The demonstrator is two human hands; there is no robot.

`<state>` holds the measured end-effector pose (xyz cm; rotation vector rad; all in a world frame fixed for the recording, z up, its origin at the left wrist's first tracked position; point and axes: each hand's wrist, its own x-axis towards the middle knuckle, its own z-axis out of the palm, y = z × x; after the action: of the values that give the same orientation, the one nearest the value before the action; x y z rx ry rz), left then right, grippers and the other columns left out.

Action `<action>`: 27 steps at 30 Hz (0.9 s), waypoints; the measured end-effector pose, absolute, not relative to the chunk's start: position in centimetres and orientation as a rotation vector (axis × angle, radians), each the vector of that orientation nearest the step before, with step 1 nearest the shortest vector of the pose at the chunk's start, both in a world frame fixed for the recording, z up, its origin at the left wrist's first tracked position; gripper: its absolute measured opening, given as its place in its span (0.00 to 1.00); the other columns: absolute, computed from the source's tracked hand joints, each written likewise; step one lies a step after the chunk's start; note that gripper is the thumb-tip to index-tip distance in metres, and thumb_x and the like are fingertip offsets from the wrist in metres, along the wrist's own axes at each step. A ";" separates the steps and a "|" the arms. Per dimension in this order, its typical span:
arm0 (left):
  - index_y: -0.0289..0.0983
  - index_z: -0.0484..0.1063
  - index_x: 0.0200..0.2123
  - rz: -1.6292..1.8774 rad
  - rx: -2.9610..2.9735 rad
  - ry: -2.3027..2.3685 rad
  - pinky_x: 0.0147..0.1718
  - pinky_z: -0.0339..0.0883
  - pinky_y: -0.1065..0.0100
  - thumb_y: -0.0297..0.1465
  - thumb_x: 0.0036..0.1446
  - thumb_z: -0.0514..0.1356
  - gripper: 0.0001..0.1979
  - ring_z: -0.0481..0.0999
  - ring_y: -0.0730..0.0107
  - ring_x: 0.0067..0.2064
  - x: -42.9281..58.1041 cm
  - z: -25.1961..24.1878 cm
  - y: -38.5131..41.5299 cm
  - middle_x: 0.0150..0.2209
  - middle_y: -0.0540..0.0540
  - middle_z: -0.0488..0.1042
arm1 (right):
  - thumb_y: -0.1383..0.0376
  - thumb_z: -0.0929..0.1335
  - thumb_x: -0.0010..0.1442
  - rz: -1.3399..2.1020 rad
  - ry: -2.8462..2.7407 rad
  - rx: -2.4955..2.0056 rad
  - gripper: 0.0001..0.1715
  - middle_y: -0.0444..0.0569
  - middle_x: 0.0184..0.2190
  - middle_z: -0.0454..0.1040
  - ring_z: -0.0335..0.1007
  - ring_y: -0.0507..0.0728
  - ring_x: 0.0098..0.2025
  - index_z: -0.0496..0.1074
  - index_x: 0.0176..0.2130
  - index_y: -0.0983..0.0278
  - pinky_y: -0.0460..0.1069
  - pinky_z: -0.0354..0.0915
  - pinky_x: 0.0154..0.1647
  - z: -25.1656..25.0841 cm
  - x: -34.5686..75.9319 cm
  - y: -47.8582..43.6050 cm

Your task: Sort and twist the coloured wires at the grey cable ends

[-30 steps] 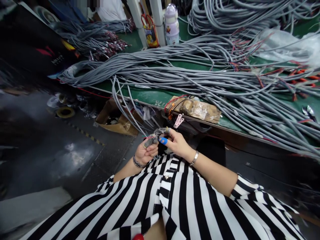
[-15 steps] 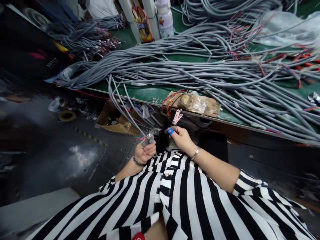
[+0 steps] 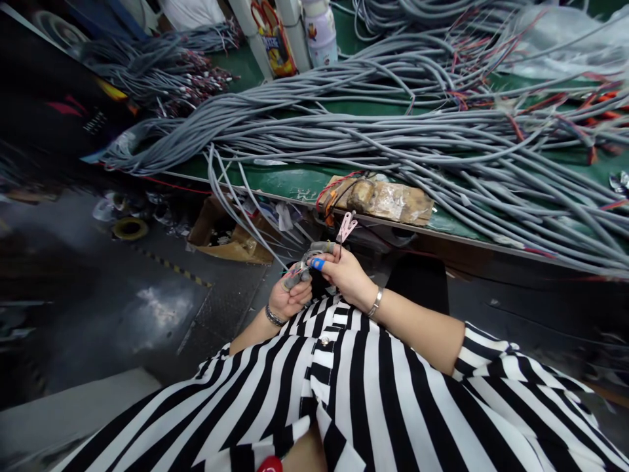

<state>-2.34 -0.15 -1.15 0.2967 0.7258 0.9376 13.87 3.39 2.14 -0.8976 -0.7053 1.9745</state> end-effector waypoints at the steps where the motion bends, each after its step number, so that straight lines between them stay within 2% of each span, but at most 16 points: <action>1: 0.35 0.68 0.27 0.946 0.294 0.720 0.14 0.35 0.75 0.36 0.60 0.59 0.12 0.44 0.84 0.11 -2.4 -1.2 -0.1 0.14 0.58 0.50 | 0.64 0.76 0.45 2.027 -0.666 -0.879 0.22 0.39 0.24 0.70 0.48 0.42 0.17 0.70 0.39 0.64 0.40 0.43 0.14 2.1 14.0 3.4; 3: 0.35 0.68 0.27 0.959 0.286 0.708 0.14 0.35 0.75 0.35 0.61 0.58 0.12 0.45 0.84 0.11 -2.3 -1.1 -0.1 0.14 0.58 0.50 | 0.65 0.75 0.47 2.150 -0.597 -0.794 0.18 0.38 0.23 0.68 0.40 0.41 0.16 0.69 0.37 0.65 0.40 0.36 0.14 1.9 14.3 3.5; 6: 0.35 0.68 0.27 0.950 0.268 0.698 0.14 0.35 0.75 0.34 0.62 0.57 0.13 0.45 0.84 0.11 -2.2 -1.1 -0.1 0.14 0.58 0.50 | 0.69 0.73 0.48 2.272 -0.465 -0.680 0.14 0.39 0.25 0.67 0.38 0.41 0.16 0.66 0.33 0.65 0.41 0.33 0.15 1.6 14.8 3.6; 8: 0.34 0.69 0.27 0.949 0.250 0.703 0.14 0.35 0.75 0.34 0.64 0.55 0.14 0.45 0.83 0.11 -2.1 -1.1 -0.1 0.13 0.58 0.50 | 0.70 0.72 0.48 2.313 -0.395 -0.664 0.14 0.37 0.22 0.63 0.38 0.41 0.16 0.62 0.31 0.64 0.40 0.32 0.15 1.5 15.0 3.6; 10: 0.34 0.69 0.26 0.968 0.226 0.711 0.14 0.36 0.75 0.34 0.65 0.53 0.16 0.44 0.83 0.12 -2.1 -1.0 0.0 0.14 0.58 0.49 | 0.68 0.72 0.49 2.315 -0.391 -0.687 0.17 0.35 0.19 0.57 0.37 0.42 0.16 0.58 0.28 0.62 0.41 0.32 0.15 1.4 15.2 3.7; 13: 0.33 0.69 0.25 1.012 0.193 0.719 0.14 0.37 0.75 0.34 0.67 0.48 0.20 0.43 0.83 0.12 -2.3 -0.9 0.0 0.14 0.57 0.49 | 0.59 0.73 0.52 2.243 -0.505 -0.791 0.22 0.33 0.17 0.52 0.35 0.43 0.15 0.55 0.27 0.61 0.42 0.31 0.15 1.5 15.3 3.6; 16: 0.32 0.69 0.24 1.018 0.191 0.732 0.14 0.38 0.75 0.34 0.68 0.45 0.23 0.42 0.83 0.12 -2.4 -0.7 0.1 0.14 0.57 0.48 | 0.52 0.75 0.49 2.191 -0.656 -0.894 0.25 0.32 0.16 0.51 0.35 0.42 0.15 0.57 0.29 0.61 0.42 0.31 0.15 1.7 15.5 3.4; 19: 0.32 0.70 0.25 1.011 0.212 0.731 0.13 0.38 0.75 0.33 0.68 0.44 0.23 0.42 0.83 0.12 -2.3 -0.8 0.1 0.14 0.56 0.49 | 0.51 0.77 0.44 2.210 -0.757 -0.940 0.27 0.31 0.16 0.50 0.37 0.42 0.16 0.64 0.32 0.63 0.43 0.32 0.16 1.8 15.5 3.2; 27: 0.35 0.69 0.26 1.019 0.270 0.726 0.14 0.36 0.74 0.33 0.63 0.55 0.13 0.47 0.83 0.12 -1.8 -1.6 0.1 0.14 0.56 0.54 | 0.54 0.79 0.37 2.212 -0.754 -1.014 0.30 0.31 0.14 0.52 0.38 0.43 0.16 0.69 0.35 0.64 0.44 0.32 0.17 1.4 14.8 3.4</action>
<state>-1.85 0.07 -1.64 0.2701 0.7260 1.0186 14.76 3.39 1.43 -1.0137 -0.7539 2.2123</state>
